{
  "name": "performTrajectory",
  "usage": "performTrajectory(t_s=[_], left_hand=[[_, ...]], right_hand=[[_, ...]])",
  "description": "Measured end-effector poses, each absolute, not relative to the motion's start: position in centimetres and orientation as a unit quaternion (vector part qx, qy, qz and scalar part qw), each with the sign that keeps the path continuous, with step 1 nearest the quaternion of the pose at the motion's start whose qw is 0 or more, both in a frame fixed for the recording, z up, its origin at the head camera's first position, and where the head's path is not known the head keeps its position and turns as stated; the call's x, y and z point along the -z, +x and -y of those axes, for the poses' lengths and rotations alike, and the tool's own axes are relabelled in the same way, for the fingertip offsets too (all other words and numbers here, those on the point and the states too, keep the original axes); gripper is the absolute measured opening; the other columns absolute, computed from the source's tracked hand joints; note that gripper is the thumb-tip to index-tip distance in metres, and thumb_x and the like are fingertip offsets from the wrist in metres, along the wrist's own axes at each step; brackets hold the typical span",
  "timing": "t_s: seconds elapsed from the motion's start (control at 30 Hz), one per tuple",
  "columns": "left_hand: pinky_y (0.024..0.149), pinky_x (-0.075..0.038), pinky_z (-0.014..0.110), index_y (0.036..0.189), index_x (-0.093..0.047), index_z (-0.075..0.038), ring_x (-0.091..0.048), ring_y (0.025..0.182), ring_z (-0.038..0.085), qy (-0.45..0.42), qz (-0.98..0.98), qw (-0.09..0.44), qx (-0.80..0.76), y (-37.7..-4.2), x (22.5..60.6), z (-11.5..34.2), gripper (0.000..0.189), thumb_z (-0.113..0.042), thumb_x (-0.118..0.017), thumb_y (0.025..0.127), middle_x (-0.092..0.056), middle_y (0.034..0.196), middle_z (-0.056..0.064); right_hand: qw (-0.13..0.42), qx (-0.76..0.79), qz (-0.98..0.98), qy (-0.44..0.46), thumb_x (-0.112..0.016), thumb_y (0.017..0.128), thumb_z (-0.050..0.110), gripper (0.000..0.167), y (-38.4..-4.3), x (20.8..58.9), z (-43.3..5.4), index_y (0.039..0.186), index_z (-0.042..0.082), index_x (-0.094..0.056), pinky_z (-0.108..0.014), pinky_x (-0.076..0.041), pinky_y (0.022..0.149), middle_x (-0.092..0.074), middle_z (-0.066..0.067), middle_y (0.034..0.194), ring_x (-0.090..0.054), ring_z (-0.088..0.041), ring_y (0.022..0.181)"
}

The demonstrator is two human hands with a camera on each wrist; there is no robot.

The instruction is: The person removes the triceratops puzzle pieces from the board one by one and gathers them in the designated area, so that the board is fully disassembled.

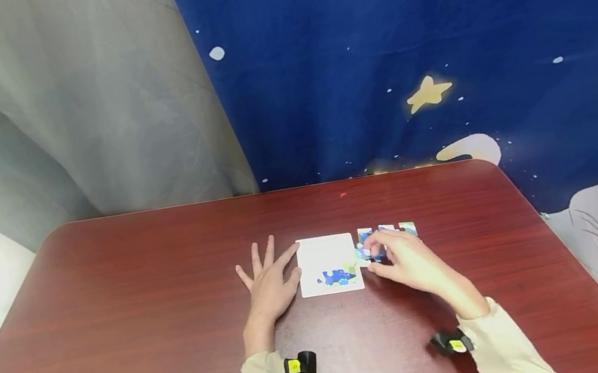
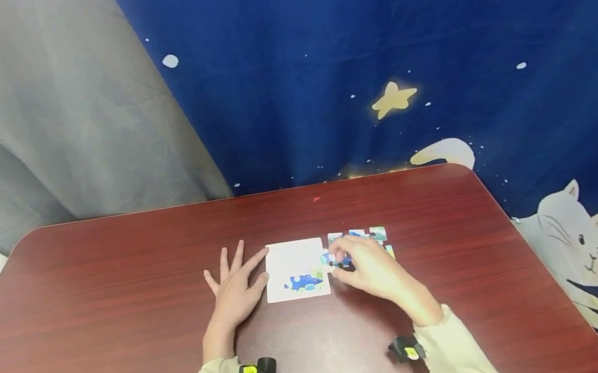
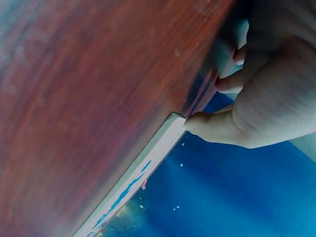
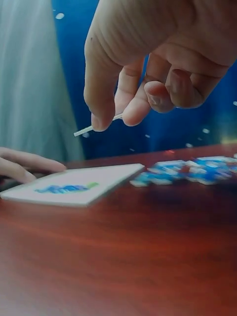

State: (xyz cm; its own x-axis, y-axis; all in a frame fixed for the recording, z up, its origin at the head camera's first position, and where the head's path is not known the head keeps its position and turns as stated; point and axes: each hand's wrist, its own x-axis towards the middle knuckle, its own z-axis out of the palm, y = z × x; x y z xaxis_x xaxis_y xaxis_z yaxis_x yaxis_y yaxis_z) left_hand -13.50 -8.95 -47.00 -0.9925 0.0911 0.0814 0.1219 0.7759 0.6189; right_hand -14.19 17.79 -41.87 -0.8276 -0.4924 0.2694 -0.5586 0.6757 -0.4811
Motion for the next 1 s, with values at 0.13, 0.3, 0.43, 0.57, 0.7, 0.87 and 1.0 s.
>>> performTrajectory(t_s=[0.13,0.3,0.43,0.57,0.7,0.87,1.0], left_hand=[[0.096,0.017,0.065,0.133,-0.053,-0.031,0.004,0.14,0.033,-0.055,0.943,0.021,0.329,-13.5,47.1,9.0,0.045,-0.025,-0.054,0.088,-0.02,0.152,0.009],[0.096,0.017,0.065,0.133,-0.052,-0.031,0.004,0.14,0.033,-0.055,0.943,0.017,0.329,-13.5,47.0,9.0,0.045,-0.025,-0.054,0.089,-0.02,0.152,0.009],[0.096,0.017,0.065,0.133,-0.053,-0.03,0.003,0.14,0.034,-0.054,0.942,0.016,0.332,-13.5,46.9,8.9,0.045,-0.025,-0.054,0.088,-0.02,0.152,0.009],[0.096,0.017,0.065,0.133,-0.053,-0.029,0.003,0.14,0.035,-0.057,0.941,0.017,0.333,-13.6,46.9,8.9,0.046,-0.025,-0.054,0.087,-0.02,0.152,0.011],[0.096,0.017,0.065,0.133,-0.053,-0.029,0.003,0.14,0.035,-0.058,0.941,0.018,0.332,-13.7,46.9,8.9,0.047,-0.024,-0.054,0.087,-0.02,0.152,0.011],[0.096,0.017,0.065,0.133,-0.053,-0.029,0.003,0.14,0.035,-0.057,0.941,0.021,0.333,-13.7,46.8,8.9,0.046,-0.024,-0.055,0.087,-0.02,0.152,0.01],[0.096,0.017,0.065,0.133,-0.053,-0.03,0.002,0.14,0.034,-0.056,0.942,0.022,0.332,-13.7,46.9,8.9,0.046,-0.024,-0.055,0.087,-0.02,0.152,0.01]], right_hand=[[0.041,-0.28,0.917,0.28,-0.077,0.075,0.018,0.026,-13.3,42.7,-19.3,0.095,0.013,-0.061,-0.021,-0.037,0.053,-0.054,0.007,0.077,-0.038,-0.002,0.055],[0.022,-0.287,0.917,0.277,-0.077,0.075,0.016,0.026,-12.7,43.9,-20.2,0.095,0.012,-0.061,-0.02,-0.037,0.053,-0.053,0.009,0.077,-0.039,-0.001,0.053],[0.011,-0.292,0.916,0.275,-0.076,0.075,0.014,0.025,-12.5,44.6,-20.5,0.095,0.011,-0.062,-0.02,-0.038,0.053,-0.052,0.008,0.076,-0.039,-0.001,0.054],[0.011,-0.297,0.911,0.285,-0.076,0.075,0.011,0.024,-12.6,45.0,-20.6,0.095,0.009,-0.061,-0.02,-0.038,0.052,-0.052,0.007,0.076,-0.039,-0.001,0.055],[0.015,-0.295,0.911,0.288,-0.076,0.075,0.011,0.025,-12.7,45.2,-20.7,0.094,0.009,-0.061,-0.02,-0.038,0.052,-0.052,0.006,0.075,-0.039,-0.001,0.055],[0.0,-0.285,0.917,0.279,-0.076,0.075,0.013,0.025,-12.8,45.2,-20.7,0.094,0.011,-0.06,-0.02,-0.037,0.053,-0.05,0.007,0.075,-0.038,-0.002,0.055],[-0.014,-0.285,0.918,0.276,-0.076,0.075,0.013,0.025,-12.8,45.2,-20.6,0.094,0.011,-0.06,-0.02,-0.037,0.054,-0.049,0.008,0.073,-0.038,-0.002,0.055]])
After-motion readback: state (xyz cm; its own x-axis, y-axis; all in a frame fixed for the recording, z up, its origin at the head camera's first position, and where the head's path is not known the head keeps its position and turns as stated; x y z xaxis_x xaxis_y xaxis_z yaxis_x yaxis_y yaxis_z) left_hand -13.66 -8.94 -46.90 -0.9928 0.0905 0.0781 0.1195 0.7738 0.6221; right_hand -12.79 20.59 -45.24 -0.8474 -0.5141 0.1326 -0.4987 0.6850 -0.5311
